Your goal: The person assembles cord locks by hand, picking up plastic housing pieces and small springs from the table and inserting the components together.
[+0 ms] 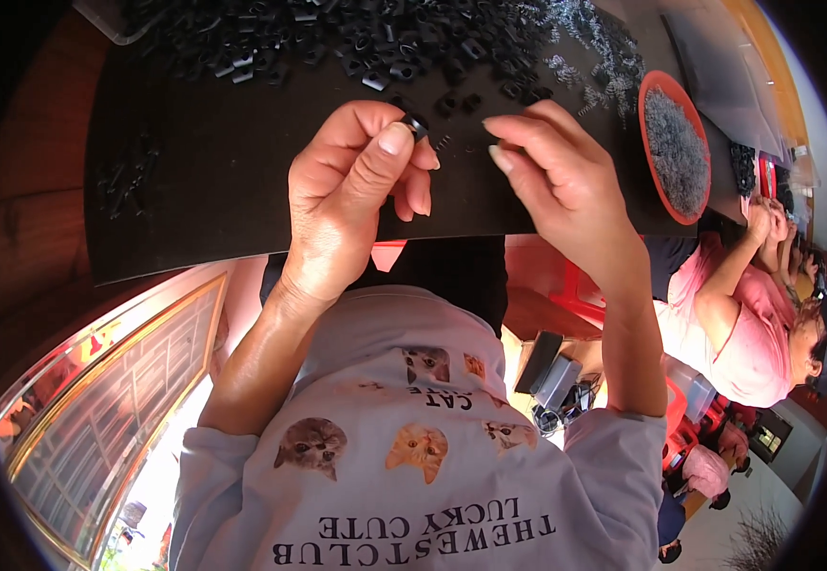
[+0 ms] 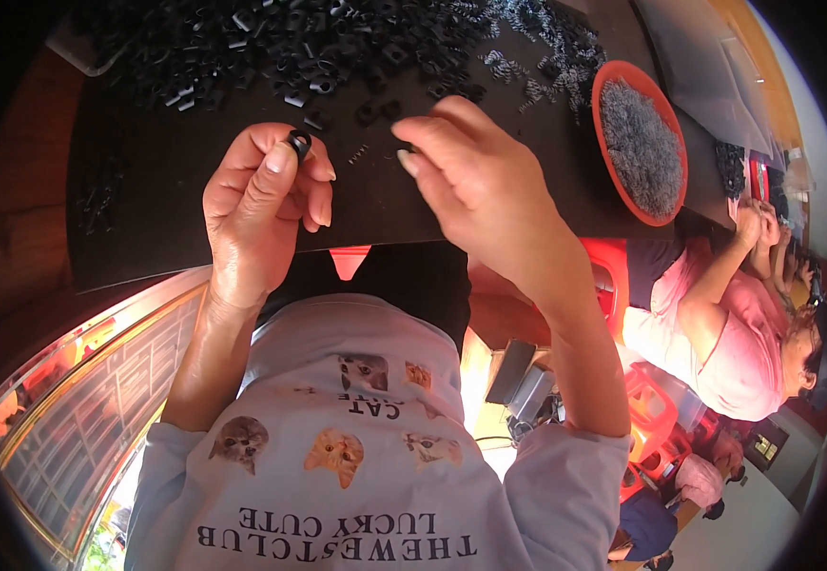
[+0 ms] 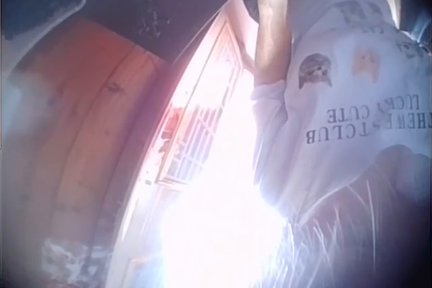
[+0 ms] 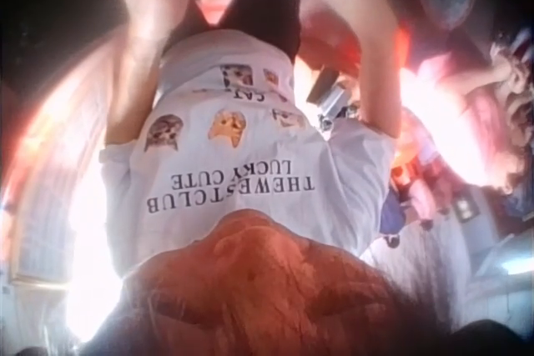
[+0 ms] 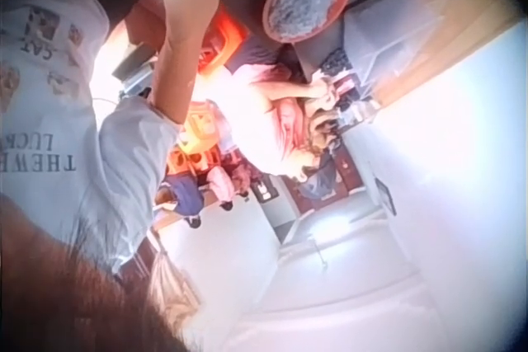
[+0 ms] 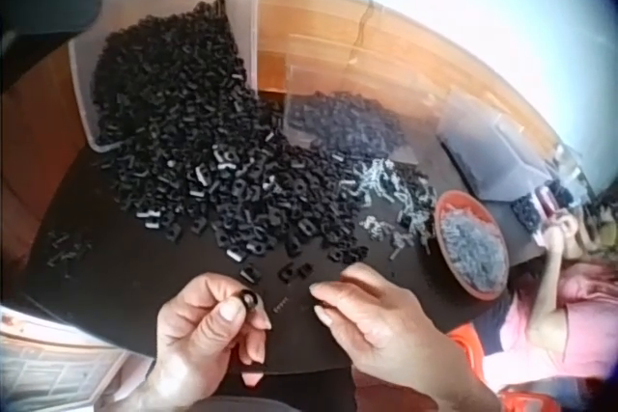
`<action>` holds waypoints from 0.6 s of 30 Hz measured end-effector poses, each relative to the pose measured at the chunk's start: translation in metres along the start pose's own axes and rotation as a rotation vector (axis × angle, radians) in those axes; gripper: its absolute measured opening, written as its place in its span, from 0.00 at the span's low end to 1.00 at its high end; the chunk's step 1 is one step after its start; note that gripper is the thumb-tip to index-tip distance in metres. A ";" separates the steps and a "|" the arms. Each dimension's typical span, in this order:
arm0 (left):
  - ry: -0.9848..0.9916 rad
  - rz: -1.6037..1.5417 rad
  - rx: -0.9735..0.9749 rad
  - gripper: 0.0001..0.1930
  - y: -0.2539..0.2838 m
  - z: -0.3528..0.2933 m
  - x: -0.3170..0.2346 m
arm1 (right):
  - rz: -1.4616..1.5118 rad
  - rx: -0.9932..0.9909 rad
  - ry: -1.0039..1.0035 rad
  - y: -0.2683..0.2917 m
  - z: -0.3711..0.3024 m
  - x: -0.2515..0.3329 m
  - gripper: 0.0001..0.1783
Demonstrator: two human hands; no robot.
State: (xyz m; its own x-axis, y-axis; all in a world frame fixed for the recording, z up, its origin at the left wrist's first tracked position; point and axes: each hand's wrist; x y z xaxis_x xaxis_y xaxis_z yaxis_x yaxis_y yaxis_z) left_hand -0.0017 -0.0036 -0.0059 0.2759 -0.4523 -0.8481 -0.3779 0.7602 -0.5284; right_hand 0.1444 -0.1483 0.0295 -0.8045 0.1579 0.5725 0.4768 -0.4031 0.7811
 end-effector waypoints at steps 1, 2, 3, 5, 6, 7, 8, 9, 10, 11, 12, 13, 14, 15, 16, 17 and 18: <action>0.001 0.001 0.003 0.10 0.000 0.000 0.000 | 0.000 -0.002 -0.002 -0.002 0.002 0.001 0.11; 0.002 -0.007 0.000 0.10 0.001 0.001 0.001 | -0.098 0.018 0.068 -0.006 0.007 0.005 0.10; 0.003 -0.014 -0.002 0.10 0.001 0.001 0.001 | -0.196 0.038 0.138 -0.009 0.012 0.009 0.09; -0.007 -0.033 -0.005 0.10 0.002 0.001 0.000 | -0.297 0.108 0.154 -0.014 0.022 0.013 0.06; -0.019 -0.054 -0.011 0.10 0.002 0.001 0.000 | -0.372 0.164 0.203 -0.017 0.026 0.011 0.05; -0.020 -0.054 -0.010 0.10 0.001 0.000 -0.001 | -0.447 0.222 0.253 -0.018 0.030 0.010 0.04; -0.018 -0.069 -0.024 0.10 0.001 -0.001 -0.003 | -0.489 0.238 0.278 -0.018 0.034 0.011 0.02; -0.016 -0.084 -0.038 0.11 0.001 -0.002 -0.006 | -0.488 0.239 0.284 -0.018 0.035 0.009 0.02; -0.020 -0.084 -0.041 0.11 0.000 -0.003 -0.010 | -0.469 0.227 0.279 -0.017 0.036 0.006 0.03; -0.039 -0.081 -0.029 0.11 -0.001 -0.005 -0.014 | -0.450 0.215 0.273 -0.017 0.036 0.004 0.04; -0.057 -0.078 -0.017 0.11 -0.001 -0.006 -0.017 | -0.449 0.216 0.277 -0.016 0.034 0.003 0.04; -0.060 -0.077 -0.020 0.11 0.000 -0.006 -0.018 | -0.334 0.171 0.227 -0.014 0.033 0.002 0.05; -0.049 -0.055 -0.025 0.11 0.002 -0.006 -0.019 | -0.220 0.126 0.174 -0.014 0.031 0.001 0.07; -0.037 -0.032 -0.029 0.11 0.003 -0.005 -0.019 | -0.220 0.124 0.175 -0.014 0.030 0.002 0.07; -0.037 -0.031 -0.028 0.11 0.004 -0.006 -0.018 | -0.014 0.064 0.113 -0.014 0.028 0.003 0.09; 0.003 0.006 -0.045 0.11 0.005 -0.007 -0.015 | 0.191 0.004 0.051 -0.013 0.026 0.005 0.12; 0.044 0.044 -0.061 0.11 0.004 -0.008 -0.013 | 0.287 0.015 -0.002 -0.009 0.025 0.009 0.14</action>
State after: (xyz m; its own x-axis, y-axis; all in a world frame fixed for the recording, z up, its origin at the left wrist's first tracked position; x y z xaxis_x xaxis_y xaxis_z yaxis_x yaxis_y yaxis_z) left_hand -0.0138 0.0022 0.0026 0.2189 -0.4404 -0.8707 -0.4422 0.7507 -0.4908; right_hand 0.1416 -0.1204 0.0343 -0.6355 0.0407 0.7710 0.6900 -0.4181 0.5908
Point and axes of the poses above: each hand's wrist, its own z-axis towards the middle knuckle, its own y-axis out of the back of the hand, x = y × z, and after that the axes turned 3 degrees about x, right-handed
